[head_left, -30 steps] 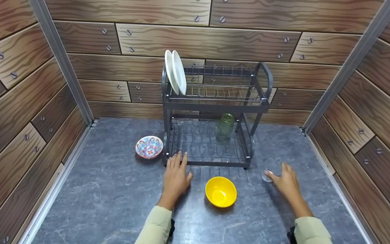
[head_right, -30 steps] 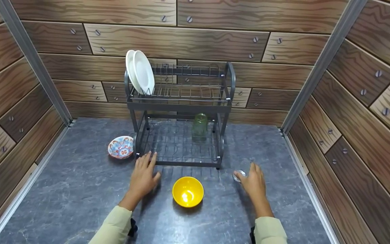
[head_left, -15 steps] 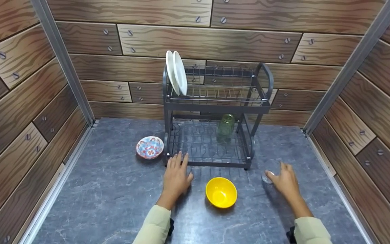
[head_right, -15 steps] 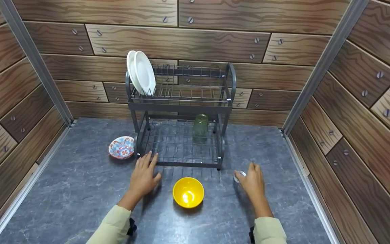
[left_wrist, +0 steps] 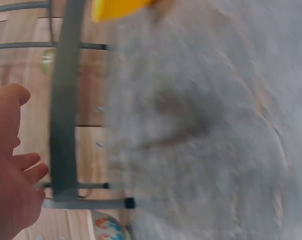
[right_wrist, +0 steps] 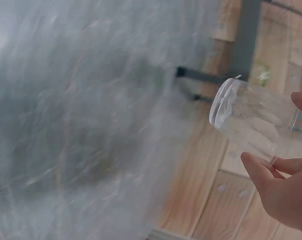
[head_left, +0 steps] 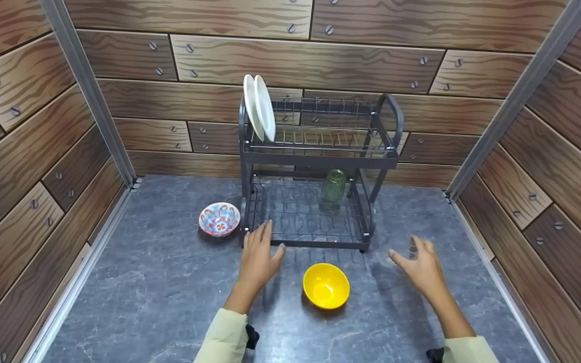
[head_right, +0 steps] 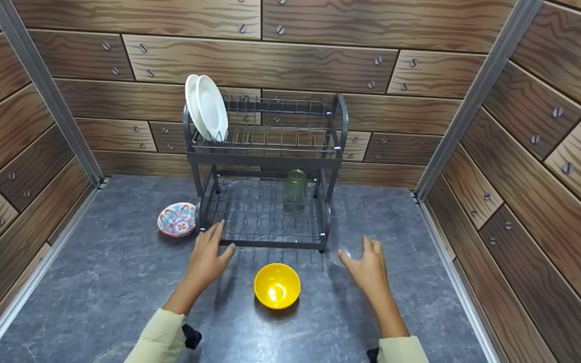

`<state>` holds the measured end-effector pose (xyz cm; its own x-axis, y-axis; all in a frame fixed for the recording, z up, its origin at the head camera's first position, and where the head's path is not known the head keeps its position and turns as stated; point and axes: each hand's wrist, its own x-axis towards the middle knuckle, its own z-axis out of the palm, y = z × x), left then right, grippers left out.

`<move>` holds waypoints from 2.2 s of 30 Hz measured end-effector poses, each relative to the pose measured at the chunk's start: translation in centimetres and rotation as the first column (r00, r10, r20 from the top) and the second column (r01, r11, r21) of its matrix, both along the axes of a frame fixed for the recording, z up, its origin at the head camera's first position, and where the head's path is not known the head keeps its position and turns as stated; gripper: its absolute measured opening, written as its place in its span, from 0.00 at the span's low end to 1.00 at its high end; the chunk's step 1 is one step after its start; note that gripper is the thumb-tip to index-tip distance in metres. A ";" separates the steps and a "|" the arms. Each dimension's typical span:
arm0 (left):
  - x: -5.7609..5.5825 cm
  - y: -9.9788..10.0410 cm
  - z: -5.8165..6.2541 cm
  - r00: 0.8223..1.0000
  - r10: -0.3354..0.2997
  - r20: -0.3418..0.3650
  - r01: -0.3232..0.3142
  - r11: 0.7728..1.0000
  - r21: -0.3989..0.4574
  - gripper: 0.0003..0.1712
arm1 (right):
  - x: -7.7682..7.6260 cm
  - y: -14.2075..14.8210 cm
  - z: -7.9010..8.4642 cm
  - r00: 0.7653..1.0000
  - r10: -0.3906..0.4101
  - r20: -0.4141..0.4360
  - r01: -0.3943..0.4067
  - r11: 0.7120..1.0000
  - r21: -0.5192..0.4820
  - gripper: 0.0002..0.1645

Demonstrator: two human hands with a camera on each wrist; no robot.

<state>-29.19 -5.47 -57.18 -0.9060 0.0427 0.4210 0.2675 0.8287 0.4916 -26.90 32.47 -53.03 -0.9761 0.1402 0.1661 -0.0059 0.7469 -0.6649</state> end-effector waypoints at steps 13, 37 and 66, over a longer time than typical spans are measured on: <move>5.2 4.2 2.0 0.961 -0.264 0.080 0.201 0.868 0.454 0.38 | 3.3 -6.5 2.8 0.990 0.127 -0.068 -0.143 0.922 -0.359 0.44; 7.9 6.1 0.4 0.857 -0.516 -0.001 0.289 0.478 0.829 0.36 | 6.7 -12.5 0.5 0.960 0.276 0.057 -0.103 0.534 -0.839 0.36; -2.0 0.7 3.2 0.966 -0.186 -0.181 0.226 0.945 0.237 0.30 | -4.5 -8.7 -8.4 0.855 0.361 -0.373 -0.154 0.862 0.483 0.31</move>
<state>-31.15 -4.77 -53.94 -0.8119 0.0954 0.5760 0.5083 0.6009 0.6169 -31.36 23.77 -61.44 -0.7736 -0.2906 0.5631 -0.4495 0.8781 -0.1643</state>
